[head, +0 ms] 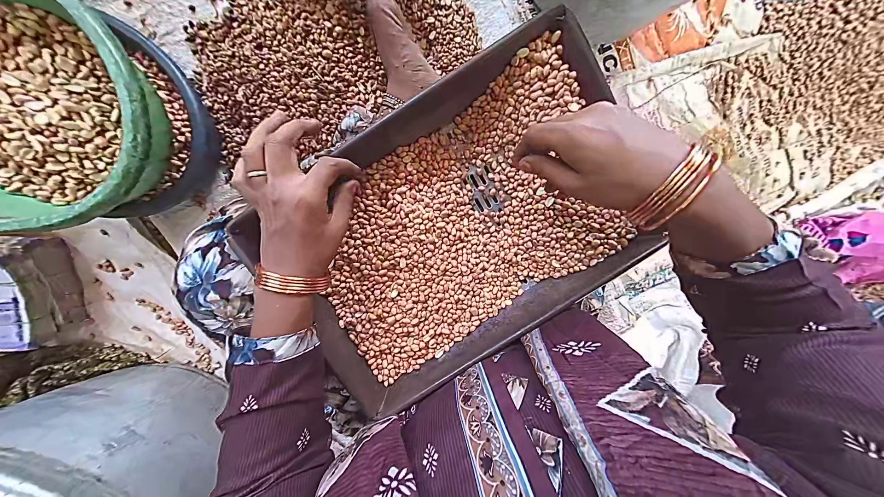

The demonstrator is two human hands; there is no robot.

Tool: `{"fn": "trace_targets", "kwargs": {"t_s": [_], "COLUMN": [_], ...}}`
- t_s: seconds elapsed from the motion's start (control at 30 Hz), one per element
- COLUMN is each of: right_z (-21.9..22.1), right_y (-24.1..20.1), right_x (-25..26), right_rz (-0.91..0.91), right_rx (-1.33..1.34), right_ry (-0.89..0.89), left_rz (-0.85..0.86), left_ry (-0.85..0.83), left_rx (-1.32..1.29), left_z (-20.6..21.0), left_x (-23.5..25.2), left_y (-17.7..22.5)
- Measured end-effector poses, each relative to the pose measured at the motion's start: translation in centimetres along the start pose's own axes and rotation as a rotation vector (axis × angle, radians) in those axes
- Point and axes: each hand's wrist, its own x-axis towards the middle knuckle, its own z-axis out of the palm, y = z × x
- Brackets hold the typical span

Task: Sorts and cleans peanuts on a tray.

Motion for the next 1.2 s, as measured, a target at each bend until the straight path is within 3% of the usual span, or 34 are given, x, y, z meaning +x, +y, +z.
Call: {"fn": "trace_targets", "kwargs": {"t_s": [0.17,0.2,0.3,0.37,0.47,0.57,0.6,0.67,0.73,0.77,0.83,0.9,1.0,1.2], "right_z": [3.9,5.0,7.2,6.5,4.5,5.2,5.8,7.1,7.8,7.3,5.0,2.8,1.6,4.7], "right_y": [-3.9,-5.3,-6.8,-6.6,-5.5,-5.1,-5.6,-6.4,-6.4,-6.3,-5.0,-3.0,-0.6,0.5], "right_x": [-0.3,-0.6,-1.2,-0.8,-1.9,-2.7,-2.6,-2.9,-2.9,-2.6,-1.8,-0.7,0.9,2.7], "right_rz": [0.466,0.438,-0.069,-0.222,0.021,0.32,0.347,0.097,-0.263,-0.342,-0.317,-0.159,-0.005,-0.106], "right_rx": [-0.11,-0.073,0.239,0.382,0.11,-0.113,-0.097,0.066,0.373,0.454,0.347,0.096,-0.124,-0.123], "right_ry": [-0.272,-0.295,-0.168,-0.038,0.057,-0.262,-0.401,-0.496,-0.305,-0.213,-0.013,0.119,0.101,-0.04], "left_rz": [0.089,0.119,0.152,0.134,0.119,0.127,0.129,0.13,0.162,0.174,0.194,0.216,0.233,0.239], "left_ry": [0.139,0.153,0.16,0.135,0.057,-0.044,-0.086,-0.167,-0.182,-0.187,-0.203,-0.227,-0.262,-0.335], "left_rx": [-0.047,-0.086,-0.195,-0.238,-0.272,-0.31,-0.314,-0.307,-0.304,-0.303,-0.302,-0.299,-0.263,-0.117], "left_z": [-0.2,-0.1,-0.1,-0.4,-0.7,0.1,0.3,0.5,0.9,1.0,1.2,1.5,2.5,4.4], "left_x": [1.0,1.4,2.0,2.0,1.2,0.3,0.0,-0.4,-0.3,-0.3,-0.1,0.3,1.3,3.0], "left_y": [2.3,2.9,4.1,4.5,4.3,3.9,3.9,4.3,4.5,4.8,5.4,6.0,7.5,9.8]}}
